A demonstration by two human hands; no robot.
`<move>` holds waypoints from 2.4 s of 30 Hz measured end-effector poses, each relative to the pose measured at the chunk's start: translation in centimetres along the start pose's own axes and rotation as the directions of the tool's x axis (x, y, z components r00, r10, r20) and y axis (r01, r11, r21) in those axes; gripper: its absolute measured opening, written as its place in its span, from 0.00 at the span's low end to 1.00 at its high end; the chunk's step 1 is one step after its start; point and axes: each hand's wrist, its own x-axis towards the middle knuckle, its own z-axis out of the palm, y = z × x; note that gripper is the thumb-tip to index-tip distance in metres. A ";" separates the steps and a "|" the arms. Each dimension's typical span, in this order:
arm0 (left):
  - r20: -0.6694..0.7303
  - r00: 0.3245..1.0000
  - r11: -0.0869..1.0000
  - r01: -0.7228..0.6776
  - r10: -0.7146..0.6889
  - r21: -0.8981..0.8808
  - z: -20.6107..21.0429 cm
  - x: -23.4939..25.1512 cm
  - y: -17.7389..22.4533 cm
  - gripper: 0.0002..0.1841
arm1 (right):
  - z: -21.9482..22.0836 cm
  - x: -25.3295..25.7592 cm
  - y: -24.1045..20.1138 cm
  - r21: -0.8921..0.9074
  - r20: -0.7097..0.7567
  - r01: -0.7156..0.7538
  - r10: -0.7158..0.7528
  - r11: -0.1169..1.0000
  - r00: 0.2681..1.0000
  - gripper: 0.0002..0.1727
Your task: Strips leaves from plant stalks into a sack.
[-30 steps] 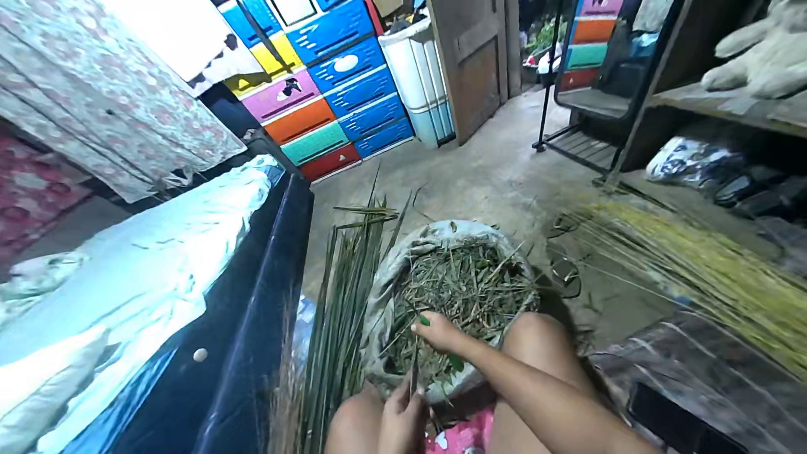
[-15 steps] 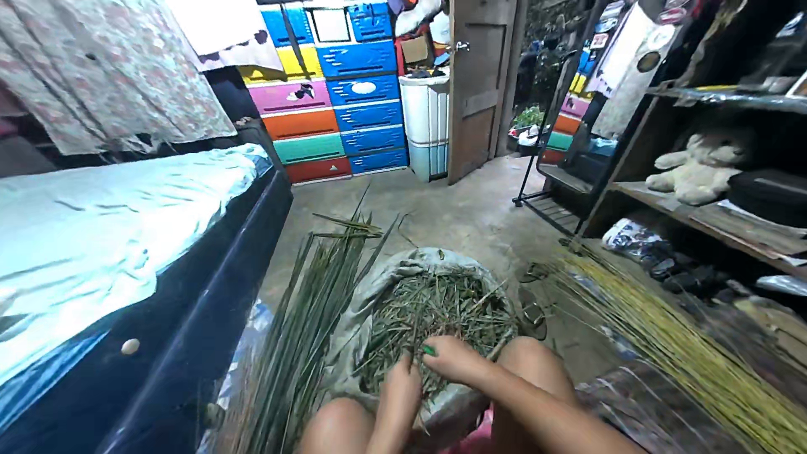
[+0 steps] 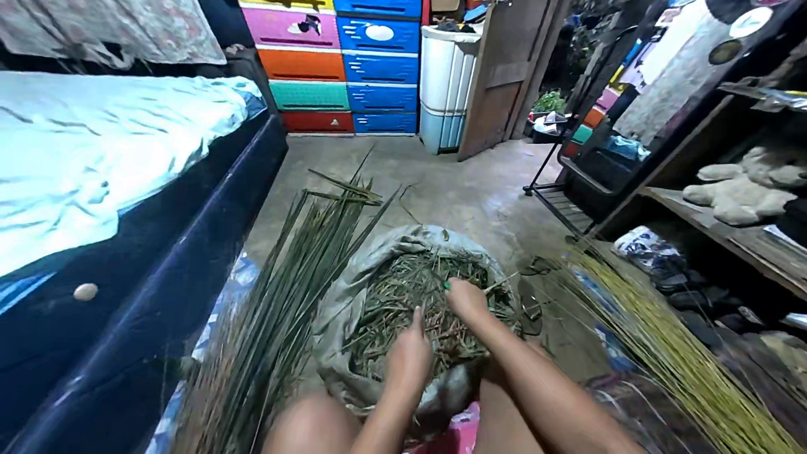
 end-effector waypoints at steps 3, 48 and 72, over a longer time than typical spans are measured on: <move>0.019 1.000 1.000 -0.005 0.005 0.002 -0.7 0.9 -0.4 0.30 | 1.0 -2.6 -0.8 0.065 0.135 0.118 -0.126 0.991 0.983 0.21; -0.010 0.995 0.987 -0.101 0.100 -0.129 -0.5 2.2 -2.4 0.28 | 1.0 1.0 -0.8 -0.026 0.031 0.008 -0.007 1.000 0.999 0.20; -0.020 0.996 0.985 -0.087 0.085 -0.147 -0.7 2.1 -2.7 0.22 | 3.1 -3.5 -2.4 -0.065 0.165 0.121 -0.108 0.991 0.980 0.18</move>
